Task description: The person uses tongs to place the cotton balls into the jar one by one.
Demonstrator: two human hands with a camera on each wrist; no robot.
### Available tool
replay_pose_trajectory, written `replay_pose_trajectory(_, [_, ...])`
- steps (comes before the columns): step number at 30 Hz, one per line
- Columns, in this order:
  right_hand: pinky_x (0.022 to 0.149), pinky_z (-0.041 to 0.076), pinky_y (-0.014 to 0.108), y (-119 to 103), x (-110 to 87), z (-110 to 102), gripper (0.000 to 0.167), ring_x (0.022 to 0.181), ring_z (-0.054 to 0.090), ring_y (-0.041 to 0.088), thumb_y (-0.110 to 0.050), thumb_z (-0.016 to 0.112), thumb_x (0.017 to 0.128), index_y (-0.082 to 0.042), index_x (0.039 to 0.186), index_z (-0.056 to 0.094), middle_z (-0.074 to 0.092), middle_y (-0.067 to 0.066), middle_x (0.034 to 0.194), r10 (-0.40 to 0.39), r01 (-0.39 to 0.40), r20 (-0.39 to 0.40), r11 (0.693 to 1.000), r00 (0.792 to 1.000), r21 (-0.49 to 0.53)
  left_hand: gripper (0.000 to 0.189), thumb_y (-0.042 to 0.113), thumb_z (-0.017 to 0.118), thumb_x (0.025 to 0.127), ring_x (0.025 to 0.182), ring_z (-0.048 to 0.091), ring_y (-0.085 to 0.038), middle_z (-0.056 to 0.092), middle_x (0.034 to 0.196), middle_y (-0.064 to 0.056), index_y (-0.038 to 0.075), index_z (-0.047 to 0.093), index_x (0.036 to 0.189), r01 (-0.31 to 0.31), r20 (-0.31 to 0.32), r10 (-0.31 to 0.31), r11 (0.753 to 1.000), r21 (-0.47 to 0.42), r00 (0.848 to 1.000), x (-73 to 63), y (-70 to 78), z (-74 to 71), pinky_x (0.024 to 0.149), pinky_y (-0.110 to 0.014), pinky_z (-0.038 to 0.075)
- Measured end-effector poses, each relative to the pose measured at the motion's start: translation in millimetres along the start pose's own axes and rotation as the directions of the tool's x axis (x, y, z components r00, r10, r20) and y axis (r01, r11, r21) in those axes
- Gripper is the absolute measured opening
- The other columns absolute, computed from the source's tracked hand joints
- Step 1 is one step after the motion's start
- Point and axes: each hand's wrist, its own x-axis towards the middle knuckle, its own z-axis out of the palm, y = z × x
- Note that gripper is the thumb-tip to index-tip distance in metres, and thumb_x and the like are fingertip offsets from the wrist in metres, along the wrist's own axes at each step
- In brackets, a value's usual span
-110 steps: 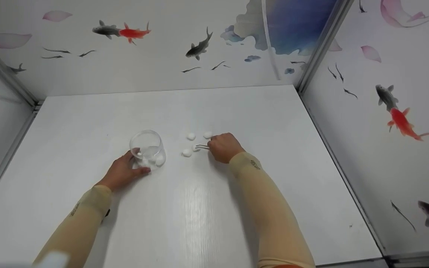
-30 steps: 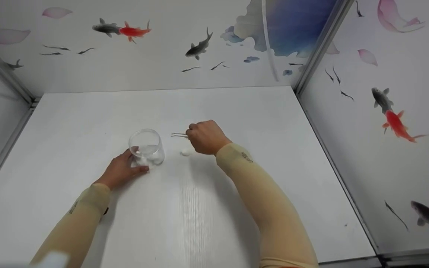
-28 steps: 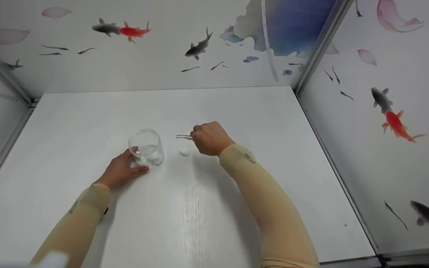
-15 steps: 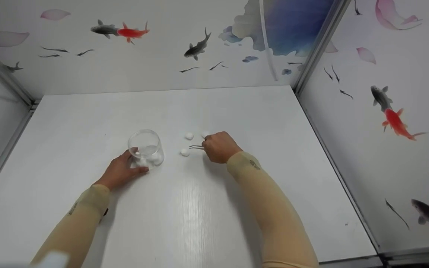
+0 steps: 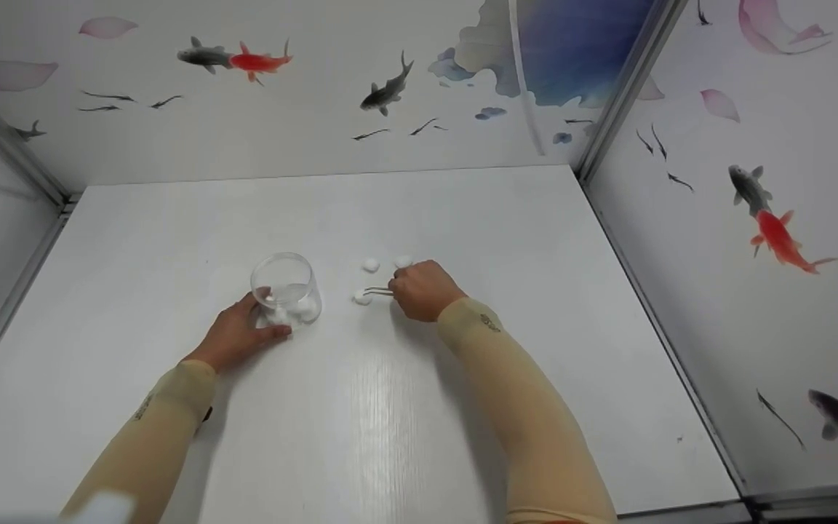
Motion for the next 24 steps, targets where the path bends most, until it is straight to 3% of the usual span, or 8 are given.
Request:
replay_pose_trajectory(9, [0.049, 0.054, 0.034, -2, 3.1, 9, 0.007, 0.053, 0.052, 0.014, -0.012, 0.070, 0.090, -0.011, 0.087, 0.077, 0.065, 0.001, 0.071, -0.037, 0.036, -0.018, 0.999, 0.999, -0.030, 0.102, 0.057, 0.080, 0.077, 0.145, 0.027, -0.039, 0.041, 0.154, -0.011, 0.011, 0.033, 0.155, -0.009, -0.003, 0.009, 1.000, 0.010, 1.000, -0.6, 0.5, -1.2, 0.120, -0.054, 0.016])
replay_pose_trajectory(24, [0.052, 0.055, 0.034, -6, 6.9, 20, 0.010, 0.055, 0.054, 0.013, -0.008, 0.069, 0.091, -0.011, 0.088, 0.078, 0.067, 0.001, 0.075, 0.031, -0.031, 0.031, 0.999, 0.999, -0.008, 0.102, 0.059, 0.080, 0.076, 0.145, 0.026, -0.037, 0.041, 0.154, -0.009, 0.015, 0.034, 0.156, 0.008, 0.004, -0.008, 1.000, -0.002, 1.000, -1.0, 0.0, -1.1, 0.120, -0.054, 0.017])
